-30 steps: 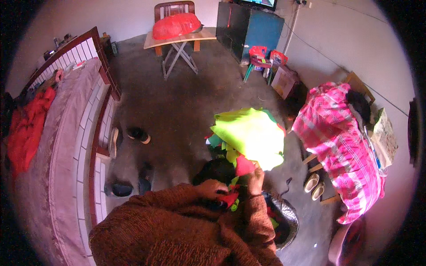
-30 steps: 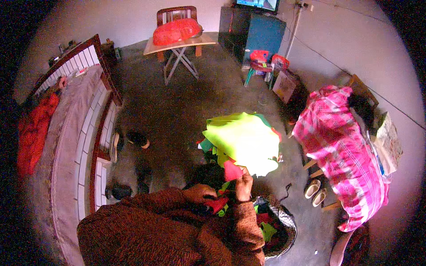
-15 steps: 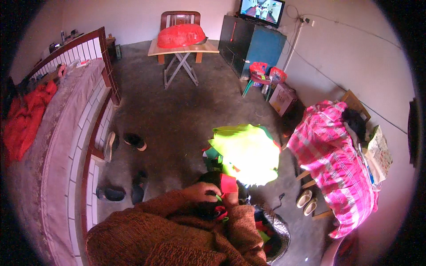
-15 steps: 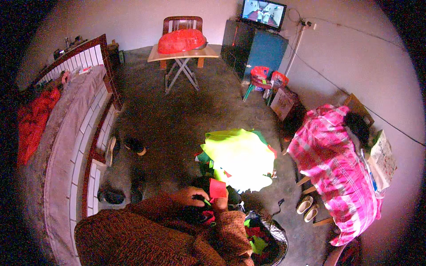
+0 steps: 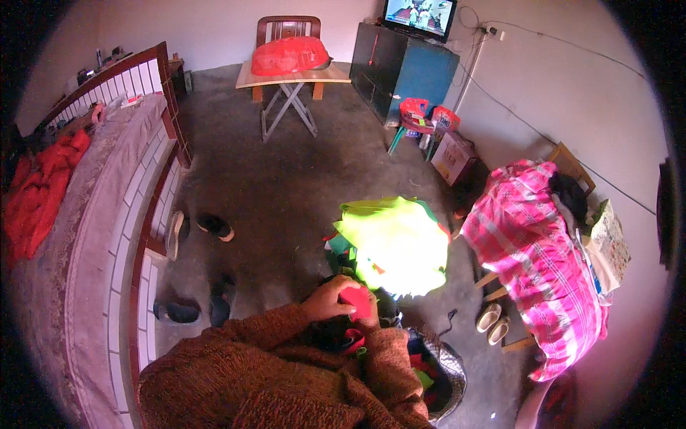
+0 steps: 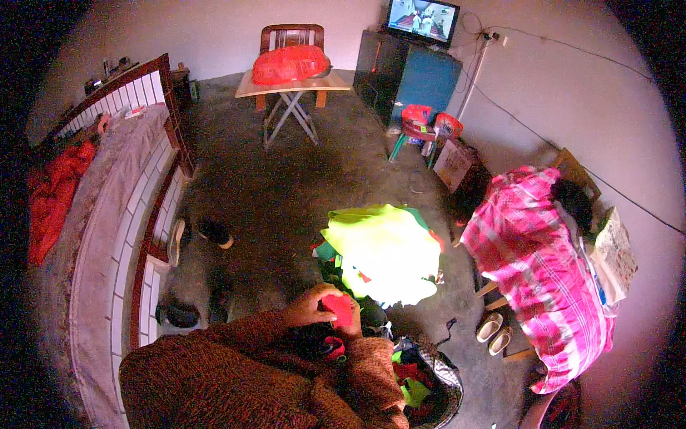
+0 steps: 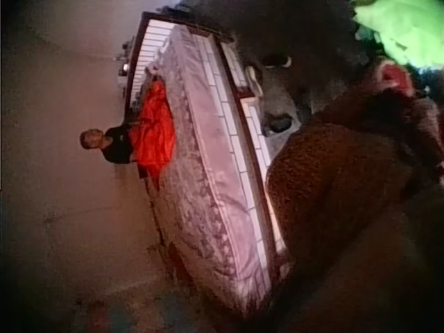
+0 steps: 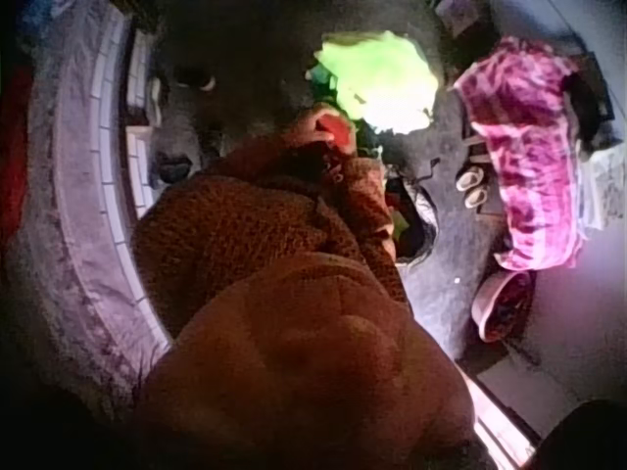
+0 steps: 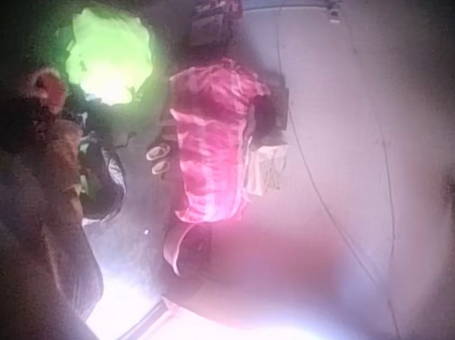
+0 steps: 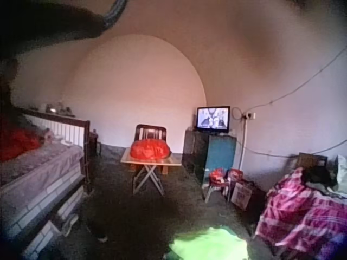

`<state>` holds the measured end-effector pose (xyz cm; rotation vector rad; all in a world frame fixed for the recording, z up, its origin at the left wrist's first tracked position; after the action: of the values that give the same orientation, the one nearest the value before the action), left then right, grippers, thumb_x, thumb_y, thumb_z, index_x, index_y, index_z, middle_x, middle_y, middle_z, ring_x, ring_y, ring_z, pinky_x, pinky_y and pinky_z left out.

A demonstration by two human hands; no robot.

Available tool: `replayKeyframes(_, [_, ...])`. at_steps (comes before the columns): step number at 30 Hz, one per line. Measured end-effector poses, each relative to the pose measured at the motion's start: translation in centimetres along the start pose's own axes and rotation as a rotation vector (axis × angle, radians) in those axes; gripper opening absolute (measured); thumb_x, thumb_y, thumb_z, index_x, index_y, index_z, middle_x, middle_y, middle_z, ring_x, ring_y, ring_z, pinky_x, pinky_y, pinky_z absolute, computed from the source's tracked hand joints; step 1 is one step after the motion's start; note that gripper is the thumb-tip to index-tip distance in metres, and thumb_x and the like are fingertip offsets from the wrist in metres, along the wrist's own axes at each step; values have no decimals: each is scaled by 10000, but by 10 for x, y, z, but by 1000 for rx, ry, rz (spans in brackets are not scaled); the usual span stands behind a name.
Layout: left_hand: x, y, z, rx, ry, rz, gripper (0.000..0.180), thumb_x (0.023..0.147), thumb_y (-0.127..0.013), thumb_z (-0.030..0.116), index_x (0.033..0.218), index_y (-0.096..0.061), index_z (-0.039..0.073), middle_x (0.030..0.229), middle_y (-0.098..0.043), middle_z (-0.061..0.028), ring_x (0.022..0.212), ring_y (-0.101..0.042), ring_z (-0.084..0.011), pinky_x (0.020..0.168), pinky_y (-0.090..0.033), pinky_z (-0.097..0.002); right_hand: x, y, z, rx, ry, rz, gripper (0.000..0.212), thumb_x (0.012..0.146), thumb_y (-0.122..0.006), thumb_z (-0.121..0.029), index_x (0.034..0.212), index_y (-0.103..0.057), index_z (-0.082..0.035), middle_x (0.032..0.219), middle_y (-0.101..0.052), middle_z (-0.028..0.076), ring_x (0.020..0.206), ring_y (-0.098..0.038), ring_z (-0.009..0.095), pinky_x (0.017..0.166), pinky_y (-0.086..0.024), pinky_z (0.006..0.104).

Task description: The person folds various pieces of colorful clothing, including red, green, blue, and white items, by hand. They place each folded piece into a pile on the floor in front of them.

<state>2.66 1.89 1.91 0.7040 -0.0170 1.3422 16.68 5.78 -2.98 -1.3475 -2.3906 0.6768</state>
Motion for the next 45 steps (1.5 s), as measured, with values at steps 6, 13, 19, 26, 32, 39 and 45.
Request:
replayKeyframes(6, [-7, -3, 1, -207, 196, 230, 403, 739, -668, 125, 1091, -507, 14, 967, -599, -108, 862, -591, -169, 762, -477, -294, 0, -3, -5, -28, 33, -44, 204, 781, -600, -50, 981, -566, -28, 929, -614, 53, 762, -586, 118, 666, -479, 243])
replayKeyframes(13, [-9, -6, -17, -342, 279, 306, 216, 808, -602, 101, 993, -553, 2, 835, -606, -72, 752, -581, -112, 698, -482, -264, 1, 8, 5, -52, -55, 11, 245, 791, -621, -76, 1023, -577, -14, 941, -613, 58, 804, -586, 121, 684, -478, 236])
replayKeyframes(19, [-7, 4, -7, -468, 434, 330, 168, 852, -557, 148, 944, -563, 7, 767, -579, -44, 685, -540, -102, 633, -462, -259, -3, -17, -15, -43, 16, 15, 259, 817, -600, -140, 1036, -587, -3, 940, -625, 44, 788, -593, 118, 679, -477, 236])
replayKeyframes(26, [-10, 4, -23, -306, 406, 305, 178, 870, -538, 187, 941, -545, 24, 752, -553, -62, 731, -533, -133, 668, -451, -305, -2, 6, -1, 17, -1, -34, 243, 822, -593, -141, 1028, -595, -13, 940, -627, 38, 809, -595, 125, 696, -480, 262])
replayKeyframes(32, [-5, 5, 8, -47, 188, 531, 274, 778, -628, 213, 980, -536, 52, 953, -562, -103, 878, -554, -225, 742, -452, -339, 3, 10, 8, -92, -2, 43, 248, 811, -642, -169, 1007, -605, -23, 941, -625, 35, 820, -591, 117, 691, -478, 250])
replayKeyframes(39, [-6, 0, 14, 253, -65, 184, 402, 700, -692, 253, 1032, -557, 72, 1038, -552, -140, 983, -523, -327, 873, -407, -398, -2, -13, -12, 26, -112, 70, 283, 780, -682, -219, 981, -592, -42, 904, -614, 13, 776, -579, 110, 670, -479, 254])
replayKeyframes(45, [-4, 1, 22, 224, 68, 148, 431, 673, -709, 260, 1027, -557, 66, 1008, -565, -130, 940, -548, -314, 827, -440, -386, -2, -3, -7, -77, -86, 44, 207, 785, -667, -167, 941, -595, -53, 880, -616, 24, 751, -577, 107, 636, -474, 245])
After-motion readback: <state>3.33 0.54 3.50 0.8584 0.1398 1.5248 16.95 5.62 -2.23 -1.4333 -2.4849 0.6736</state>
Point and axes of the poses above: each hand's wrist, its own x-axis towards the middle knuckle, its own y-axis out of the back of the hand, z = x × y, the point moved 1 cm from there along x, towards the middle knuckle
